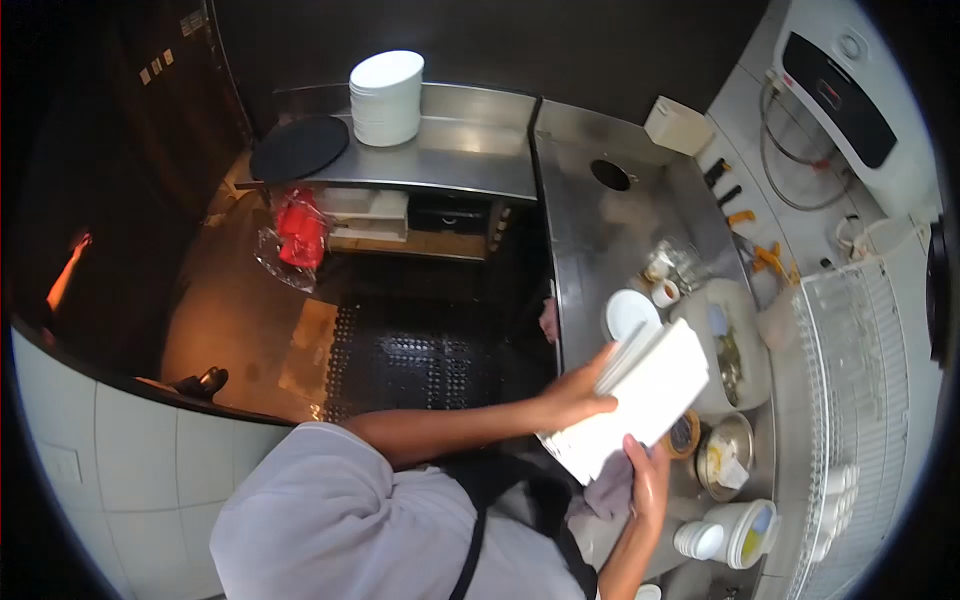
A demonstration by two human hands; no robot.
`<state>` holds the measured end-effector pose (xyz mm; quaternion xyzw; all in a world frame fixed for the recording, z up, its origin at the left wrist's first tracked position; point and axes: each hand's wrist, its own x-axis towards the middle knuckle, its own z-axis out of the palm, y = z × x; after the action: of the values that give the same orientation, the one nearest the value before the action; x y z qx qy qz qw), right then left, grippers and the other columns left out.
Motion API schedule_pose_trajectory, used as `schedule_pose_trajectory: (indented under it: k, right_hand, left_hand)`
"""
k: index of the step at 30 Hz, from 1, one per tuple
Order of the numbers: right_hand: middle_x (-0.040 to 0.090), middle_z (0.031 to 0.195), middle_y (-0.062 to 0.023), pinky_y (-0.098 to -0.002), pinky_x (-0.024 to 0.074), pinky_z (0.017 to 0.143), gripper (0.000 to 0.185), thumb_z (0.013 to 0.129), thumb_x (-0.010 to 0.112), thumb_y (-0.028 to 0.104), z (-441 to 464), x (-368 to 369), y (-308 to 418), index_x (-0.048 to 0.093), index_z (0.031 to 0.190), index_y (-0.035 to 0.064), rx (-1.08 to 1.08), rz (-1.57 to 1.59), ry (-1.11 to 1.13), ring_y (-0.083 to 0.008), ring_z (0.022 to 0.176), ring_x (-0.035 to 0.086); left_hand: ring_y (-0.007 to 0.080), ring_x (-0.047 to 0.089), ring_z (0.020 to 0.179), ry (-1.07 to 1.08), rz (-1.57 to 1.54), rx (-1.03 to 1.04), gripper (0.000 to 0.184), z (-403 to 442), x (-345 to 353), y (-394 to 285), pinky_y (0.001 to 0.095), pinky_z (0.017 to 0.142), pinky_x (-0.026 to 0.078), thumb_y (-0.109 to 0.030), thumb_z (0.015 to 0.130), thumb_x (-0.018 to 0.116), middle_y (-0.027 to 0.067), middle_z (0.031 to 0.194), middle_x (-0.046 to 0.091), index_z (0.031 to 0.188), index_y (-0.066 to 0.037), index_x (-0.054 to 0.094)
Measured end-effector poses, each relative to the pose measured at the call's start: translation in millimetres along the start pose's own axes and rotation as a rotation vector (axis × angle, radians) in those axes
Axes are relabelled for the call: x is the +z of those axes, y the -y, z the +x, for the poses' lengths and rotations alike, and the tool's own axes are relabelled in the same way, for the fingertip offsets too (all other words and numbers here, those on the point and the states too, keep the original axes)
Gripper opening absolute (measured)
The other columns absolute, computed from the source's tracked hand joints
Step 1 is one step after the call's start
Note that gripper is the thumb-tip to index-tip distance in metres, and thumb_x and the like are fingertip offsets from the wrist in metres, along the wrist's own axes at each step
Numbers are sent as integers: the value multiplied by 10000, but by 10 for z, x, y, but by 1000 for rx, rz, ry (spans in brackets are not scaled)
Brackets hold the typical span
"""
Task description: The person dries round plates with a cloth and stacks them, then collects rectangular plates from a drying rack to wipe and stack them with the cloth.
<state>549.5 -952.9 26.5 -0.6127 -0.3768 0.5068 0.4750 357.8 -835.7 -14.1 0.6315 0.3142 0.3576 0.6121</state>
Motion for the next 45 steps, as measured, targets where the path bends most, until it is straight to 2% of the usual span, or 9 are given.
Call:
schedule_pose_trajectory:
  k: [3,10,23,29,33,36,39,42,45]
  right_hand:
    - [685,1171,-116,-327,476,955,472,933,747,212,812,848,-80,620,1285,-77,40,47,136,-177,1054,630]
    - [694,1157,-115,-312,496,922,488,927,764,264,2276,2273,-57,641,1257,-75,142,19,441,-176,1022,647]
    - [700,1127,-142,-319,532,857,485,911,776,245,5384,4383,-548,634,1211,-109,263,144,682,-201,975,669]
    - [706,1109,-132,-329,535,817,457,910,764,212,6150,4852,-644,649,1206,-116,305,-5,663,-186,941,664]
    - [697,1149,-142,-339,517,874,488,898,764,183,6396,5128,-737,630,1244,-135,293,-86,644,-199,991,650]
    - [675,1209,-156,-349,521,911,483,904,742,122,6484,5341,-732,601,1294,-127,247,25,626,-226,1023,654]
    - [673,1198,-156,-365,526,935,449,905,721,80,6652,5613,-782,602,1290,-118,259,37,619,-241,1026,658]
    - [679,1163,-141,-375,531,920,411,900,728,100,6888,5992,-845,634,1250,-94,375,-22,603,-243,1008,667]
    - [685,1139,-126,-370,537,888,368,914,720,149,6900,6032,-472,669,1208,-66,493,-160,633,-235,975,673]
  left_hand:
    - [325,425,1447,-172,101,8,932,116,-1010,202,370,1172,341,-190,824,627,258,1555,416,1624,-23,179]
    - [283,411,1424,-343,-33,-39,897,324,-2710,393,360,1159,345,-174,809,630,226,1525,425,1593,12,236]
    - [322,468,1353,-498,-46,-382,1016,1757,-5414,1187,382,1139,378,-297,753,633,247,1513,426,1626,-2,203]
    - [348,432,1407,-531,-125,-507,1004,2142,-6090,1552,394,1171,344,-316,782,635,279,1545,411,1616,54,213]
    - [355,454,1410,-386,207,-463,903,2388,-6545,1654,416,1183,341,-265,790,629,306,1516,462,1566,78,318]
    - [320,593,1264,-428,105,-516,844,2564,-6673,1429,412,1085,458,-210,756,642,252,1409,590,1533,23,407]
    - [390,668,1156,-371,451,-418,611,2764,-7126,2142,444,1028,490,-230,728,659,265,1181,715,1294,-1,645]
    - [401,654,1182,-405,473,-423,614,2839,-7515,2414,449,1033,488,-229,716,656,255,1214,705,1296,-29,650]
    - [396,631,1224,-478,517,-405,604,2682,-7628,2019,455,1063,468,-181,752,657,253,1256,685,1338,-38,622]
